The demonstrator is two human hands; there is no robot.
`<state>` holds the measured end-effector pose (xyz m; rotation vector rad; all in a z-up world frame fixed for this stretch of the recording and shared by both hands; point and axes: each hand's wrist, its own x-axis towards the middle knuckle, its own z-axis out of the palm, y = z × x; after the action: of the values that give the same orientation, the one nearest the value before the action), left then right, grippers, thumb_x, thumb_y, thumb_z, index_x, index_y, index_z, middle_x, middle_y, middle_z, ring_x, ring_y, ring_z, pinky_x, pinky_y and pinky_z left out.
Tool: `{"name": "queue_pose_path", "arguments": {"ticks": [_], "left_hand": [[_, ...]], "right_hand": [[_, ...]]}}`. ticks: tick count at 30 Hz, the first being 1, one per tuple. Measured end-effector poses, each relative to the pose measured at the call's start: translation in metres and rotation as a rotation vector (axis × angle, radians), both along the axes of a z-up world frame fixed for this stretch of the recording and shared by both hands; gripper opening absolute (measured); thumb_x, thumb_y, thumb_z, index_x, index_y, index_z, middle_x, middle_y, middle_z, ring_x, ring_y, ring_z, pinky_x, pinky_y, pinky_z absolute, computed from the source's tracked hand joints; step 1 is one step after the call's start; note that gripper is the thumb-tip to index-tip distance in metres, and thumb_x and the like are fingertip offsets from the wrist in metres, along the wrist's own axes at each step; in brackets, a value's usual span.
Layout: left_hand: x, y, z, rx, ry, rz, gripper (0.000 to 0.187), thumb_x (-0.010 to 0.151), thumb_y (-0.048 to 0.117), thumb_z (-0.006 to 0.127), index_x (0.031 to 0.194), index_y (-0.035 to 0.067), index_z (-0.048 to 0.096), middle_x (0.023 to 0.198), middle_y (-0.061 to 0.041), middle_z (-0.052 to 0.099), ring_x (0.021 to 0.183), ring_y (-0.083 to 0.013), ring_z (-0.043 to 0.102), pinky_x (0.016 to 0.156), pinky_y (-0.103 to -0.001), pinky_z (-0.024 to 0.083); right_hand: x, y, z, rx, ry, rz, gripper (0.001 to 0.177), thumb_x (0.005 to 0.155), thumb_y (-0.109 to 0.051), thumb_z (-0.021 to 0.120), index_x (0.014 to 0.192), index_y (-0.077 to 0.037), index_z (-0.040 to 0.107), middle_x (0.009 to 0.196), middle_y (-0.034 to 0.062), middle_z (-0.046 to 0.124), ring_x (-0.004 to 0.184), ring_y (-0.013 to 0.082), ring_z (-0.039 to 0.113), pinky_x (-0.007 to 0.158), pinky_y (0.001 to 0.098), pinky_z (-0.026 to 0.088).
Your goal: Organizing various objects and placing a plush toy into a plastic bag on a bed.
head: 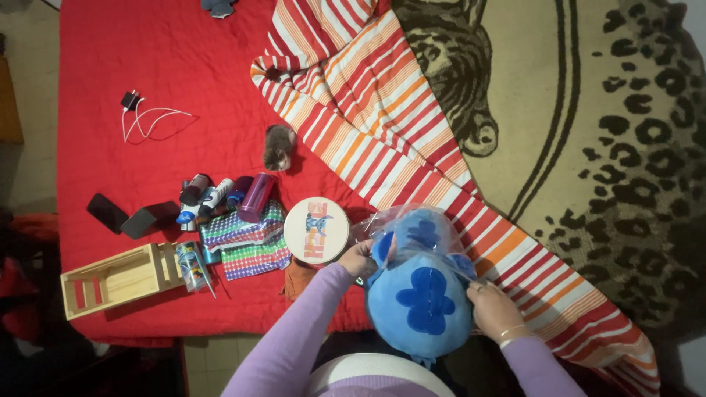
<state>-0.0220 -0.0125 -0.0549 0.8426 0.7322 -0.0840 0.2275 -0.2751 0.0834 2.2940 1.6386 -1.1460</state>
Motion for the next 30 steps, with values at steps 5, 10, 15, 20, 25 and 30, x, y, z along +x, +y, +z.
{"name": "queue_pose_path", "arguments": {"ticks": [5,10,15,20,25,30], "left_hand": [[-0.002,-0.001,0.007,0.095,0.011,-0.080,0.038,0.082,-0.012,0.062,0.115,0.008,0.059,0.093,-0.002,0.063,0.073,-0.0111,0.059,0.062,-0.026,0.047],[0.003,0.008,0.055,-0.103,-0.025,-0.037,0.040,0.076,-0.006,0.056,0.112,0.011,0.050,0.099,-0.004,0.062,0.082,-0.0139,0.063,0.070,-0.028,0.050],[-0.012,0.007,0.039,-0.196,-0.124,0.026,0.034,0.081,0.002,0.058,0.115,0.004,0.057,0.107,-0.005,0.062,0.097,-0.0151,0.064,0.087,-0.031,0.050],[-0.015,0.000,0.039,-0.156,-0.032,0.051,0.028,0.082,0.001,0.065,0.109,0.001,0.060,0.101,-0.007,0.067,0.094,-0.0177,0.067,0.088,-0.032,0.054],[-0.011,-0.020,-0.010,0.131,0.075,0.024,0.029,0.080,0.001,0.073,0.104,-0.001,0.058,0.090,-0.005,0.064,0.080,-0.0169,0.066,0.075,-0.031,0.057],[-0.004,-0.038,0.009,0.766,0.073,-0.106,0.031,0.081,0.006,0.070,0.110,0.003,0.058,0.088,-0.010,0.063,0.079,-0.0204,0.062,0.071,-0.037,0.053]], "right_hand": [[-0.014,0.060,0.042,0.356,0.071,-0.300,0.028,0.086,-0.008,0.062,0.113,-0.008,0.068,0.120,0.0111,0.070,0.117,0.0309,0.064,0.101,0.0412,0.052],[-0.028,0.132,0.047,0.848,0.471,-0.329,0.063,0.078,-0.004,0.075,0.137,0.000,0.055,0.139,0.0231,0.056,0.127,0.0401,0.055,0.104,0.0428,0.042],[-0.032,0.129,0.011,0.486,0.499,-0.300,0.016,0.080,-0.006,0.077,0.094,-0.007,0.070,0.128,0.0084,0.066,0.101,0.0216,0.071,0.094,0.0345,0.057],[-0.054,0.108,0.053,0.707,0.324,-0.034,0.018,0.076,-0.008,0.073,0.094,-0.005,0.070,0.116,0.0137,0.066,0.108,0.0321,0.063,0.093,0.0417,0.051],[-0.071,0.102,0.055,0.694,0.294,0.041,0.027,0.085,-0.017,0.067,0.105,0.000,0.069,0.116,0.0161,0.067,0.106,0.0352,0.063,0.091,0.0428,0.050],[-0.079,0.110,0.052,0.424,0.178,0.189,0.027,0.088,-0.015,0.057,0.104,0.004,0.069,0.116,0.0196,0.067,0.112,0.0336,0.062,0.098,0.0420,0.050]]}}
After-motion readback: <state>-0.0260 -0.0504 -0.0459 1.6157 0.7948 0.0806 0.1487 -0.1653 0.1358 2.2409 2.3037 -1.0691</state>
